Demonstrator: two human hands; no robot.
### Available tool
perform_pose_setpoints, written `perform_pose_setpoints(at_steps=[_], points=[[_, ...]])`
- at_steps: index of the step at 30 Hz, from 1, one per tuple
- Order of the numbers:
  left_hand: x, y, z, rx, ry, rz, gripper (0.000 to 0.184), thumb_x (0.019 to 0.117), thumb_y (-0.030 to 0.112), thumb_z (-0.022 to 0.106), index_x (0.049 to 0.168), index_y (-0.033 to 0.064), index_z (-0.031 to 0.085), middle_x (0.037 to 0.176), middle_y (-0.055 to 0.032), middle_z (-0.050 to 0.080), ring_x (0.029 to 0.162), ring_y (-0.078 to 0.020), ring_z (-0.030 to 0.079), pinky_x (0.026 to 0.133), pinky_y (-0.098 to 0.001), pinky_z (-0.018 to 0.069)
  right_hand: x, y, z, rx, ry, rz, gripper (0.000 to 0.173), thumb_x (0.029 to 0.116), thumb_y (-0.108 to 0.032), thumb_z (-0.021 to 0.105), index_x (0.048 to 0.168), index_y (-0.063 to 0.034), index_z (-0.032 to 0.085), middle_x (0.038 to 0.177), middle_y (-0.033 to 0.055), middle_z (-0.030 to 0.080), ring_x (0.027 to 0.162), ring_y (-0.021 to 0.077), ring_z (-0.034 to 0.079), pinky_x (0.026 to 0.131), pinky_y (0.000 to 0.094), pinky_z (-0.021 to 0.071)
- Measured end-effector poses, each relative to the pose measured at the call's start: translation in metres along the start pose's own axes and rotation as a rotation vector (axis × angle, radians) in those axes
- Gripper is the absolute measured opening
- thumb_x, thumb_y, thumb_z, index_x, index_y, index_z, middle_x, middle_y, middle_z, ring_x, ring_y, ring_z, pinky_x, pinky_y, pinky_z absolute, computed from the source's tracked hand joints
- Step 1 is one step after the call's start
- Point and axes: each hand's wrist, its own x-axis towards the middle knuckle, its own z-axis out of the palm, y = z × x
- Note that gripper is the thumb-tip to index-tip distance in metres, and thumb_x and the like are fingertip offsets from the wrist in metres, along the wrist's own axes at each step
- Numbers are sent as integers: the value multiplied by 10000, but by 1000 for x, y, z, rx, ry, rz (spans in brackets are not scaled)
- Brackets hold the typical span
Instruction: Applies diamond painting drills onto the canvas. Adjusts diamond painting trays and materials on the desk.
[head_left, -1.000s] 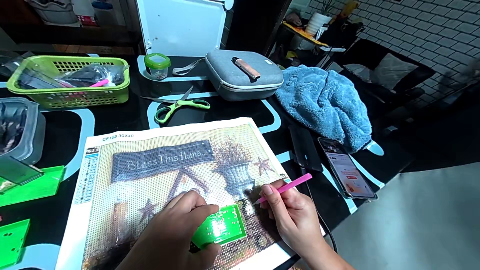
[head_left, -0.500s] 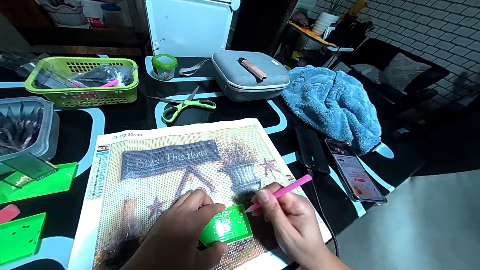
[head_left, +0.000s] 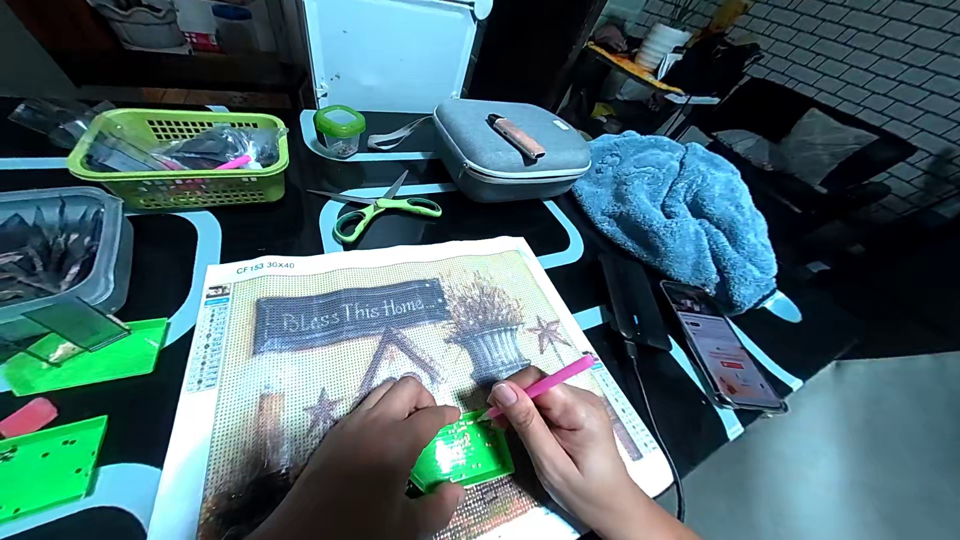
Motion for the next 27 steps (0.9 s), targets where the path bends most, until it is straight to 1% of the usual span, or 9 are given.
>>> perform_pose_setpoints(at_steps=[4,6,7,9,11,14,16,20,27], points=[[1,1,0,-3,-2,-4,465,794,452,727,1166,176,762,985,-27,683,865,-163,664,713,-298,566,1,-2,-3,57,7,5,353,1102,-277,484,916,-38,665,751,-10,652,679,-16,611,622,142,515],[1,0,0,-4,-3,-4,470,787,449,733,1166,173,763,986,-26,682,864,-164,664,712,-299,568,1,-2,-7,135,44,52,327,1102,-264,483,927,-57,665,764,-34,660,679,-29,614,622,134,522],[1,0,0,-8,-12,-5,471,788,444,737,1169,168,762,991,-32,685,868,-171,667,712,-309,571,1,-1,-11,165,70,98,317,1101,-265,484,921,-78,667,762,-47,662,666,-27,614,611,138,526],[1,1,-2,-14,-29,-10,472,799,442,735,1179,162,758,997,-39,684,871,-178,667,718,-322,572,1,2,-20,192,123,198,303,1099,-270,482,903,-123,659,750,-59,675,608,-19,609,551,132,513],[1,2,-3,-27,-38,-16,475,804,434,735,1184,149,756,995,-50,682,868,-190,664,713,-335,569,-1,6,-24,212,142,240,305,1100,-258,475,885,-129,649,742,-55,680,582,-10,605,525,133,502],[0,2,-4,-17,-36,-16,474,813,446,732,1182,150,756,998,-52,686,876,-187,666,729,-329,569,-2,1,-19,184,79,144,309,1102,-269,481,921,-93,660,758,-56,658,646,-27,608,588,134,519],[0,1,-3,-7,-29,-5,474,814,458,727,1178,156,756,996,-45,684,875,-177,663,727,-311,565,0,-2,-14,139,27,59,322,1104,-263,478,931,-58,656,765,-39,651,686,-32,608,633,139,523],[1,2,-4,-13,-36,-19,474,806,452,732,1184,166,756,1000,-41,684,876,-176,661,720,-312,562,3,-2,-6,38,-23,7,355,1101,-278,485,907,-37,659,745,-2,639,685,-4,606,629,154,511],[1,2,-3,-5,-33,-22,468,801,446,729,1186,182,754,993,-26,676,876,-162,656,715,-296,558,2,1,-3,-20,-35,-5,360,1096,-286,499,891,-41,666,748,17,651,705,35,633,644,198,530]])
